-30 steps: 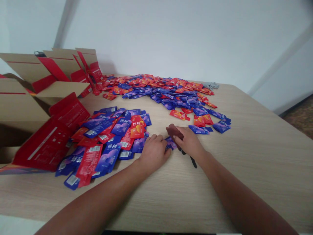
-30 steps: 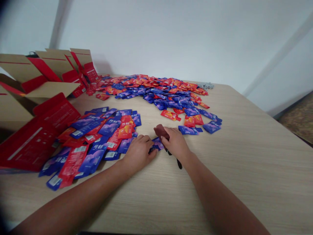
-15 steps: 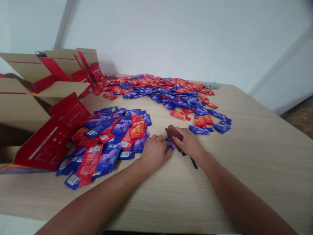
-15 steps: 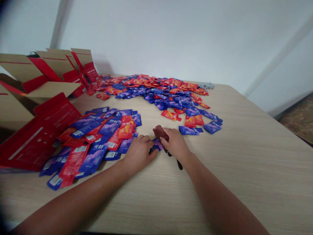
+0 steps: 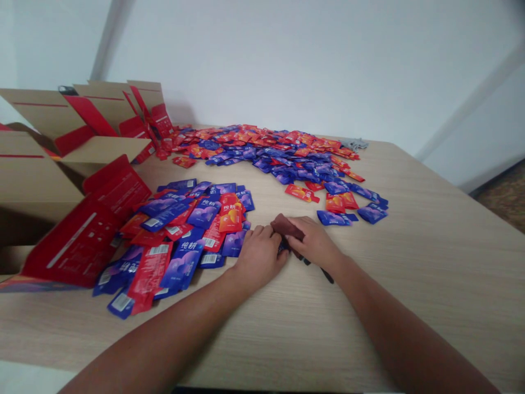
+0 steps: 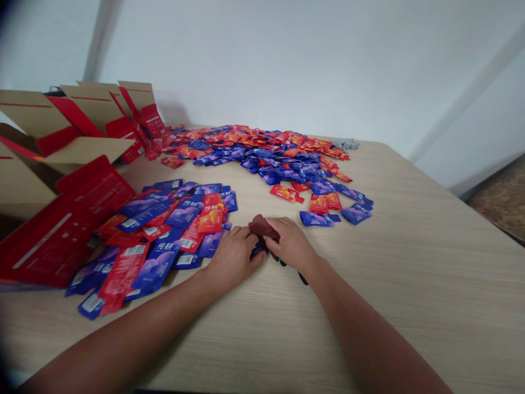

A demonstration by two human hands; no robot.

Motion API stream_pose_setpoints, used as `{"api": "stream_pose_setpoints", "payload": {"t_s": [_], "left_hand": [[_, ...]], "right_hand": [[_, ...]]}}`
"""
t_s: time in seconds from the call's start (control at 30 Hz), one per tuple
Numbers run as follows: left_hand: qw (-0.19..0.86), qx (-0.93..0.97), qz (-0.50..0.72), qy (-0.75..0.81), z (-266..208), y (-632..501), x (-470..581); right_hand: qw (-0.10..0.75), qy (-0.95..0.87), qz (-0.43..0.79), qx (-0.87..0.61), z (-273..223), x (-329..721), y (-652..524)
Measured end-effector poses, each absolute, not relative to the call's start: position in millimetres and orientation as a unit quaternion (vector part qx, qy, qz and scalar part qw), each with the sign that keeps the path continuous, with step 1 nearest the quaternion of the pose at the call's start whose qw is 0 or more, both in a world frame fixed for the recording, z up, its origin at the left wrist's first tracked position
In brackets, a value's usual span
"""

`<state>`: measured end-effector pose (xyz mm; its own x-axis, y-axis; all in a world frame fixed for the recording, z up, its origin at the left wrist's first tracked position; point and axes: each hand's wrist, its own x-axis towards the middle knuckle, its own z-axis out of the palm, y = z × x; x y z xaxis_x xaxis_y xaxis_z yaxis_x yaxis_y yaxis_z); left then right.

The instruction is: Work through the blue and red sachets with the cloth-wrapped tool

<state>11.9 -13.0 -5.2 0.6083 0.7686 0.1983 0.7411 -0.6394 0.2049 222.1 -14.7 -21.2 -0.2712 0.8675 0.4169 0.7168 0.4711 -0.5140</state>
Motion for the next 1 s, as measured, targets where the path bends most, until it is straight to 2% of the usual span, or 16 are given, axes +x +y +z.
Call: {"api": "stream_pose_setpoints", "payload": {"t_s": [0.33, 0.6, 0.8, 0.87, 1.0], "left_hand": [[0.082, 0.884, 0.149, 0.436, -6.3, -12.7, 14.3], [0.207, 0.852, 0.222, 0.426, -9.0, -9.7, 12.2], [0.164, 0.864, 0.292, 0.377, -3.1, -8.2, 7.8], [0.147, 0.880, 0.269, 0.362, -1.4, -8.5, 7.9], [0.123, 0.938, 0.141, 0.293, -1.5, -10.8, 10.9]], "right_hand": [[0.322, -0.703, 0.028, -0.633, -40.5, 250.6, 1.1], [0.313, -0.697, 0.000, -0.645, -45.0, 256.1, 2.9], [0.324, -0.698, -0.006, -0.639, -46.9, 256.7, 3.1], [0.323, -0.694, -0.001, -0.643, -46.5, 256.2, 2.6], [0.340, -0.677, 0.009, -0.653, -45.3, 255.1, 2.3]]}}
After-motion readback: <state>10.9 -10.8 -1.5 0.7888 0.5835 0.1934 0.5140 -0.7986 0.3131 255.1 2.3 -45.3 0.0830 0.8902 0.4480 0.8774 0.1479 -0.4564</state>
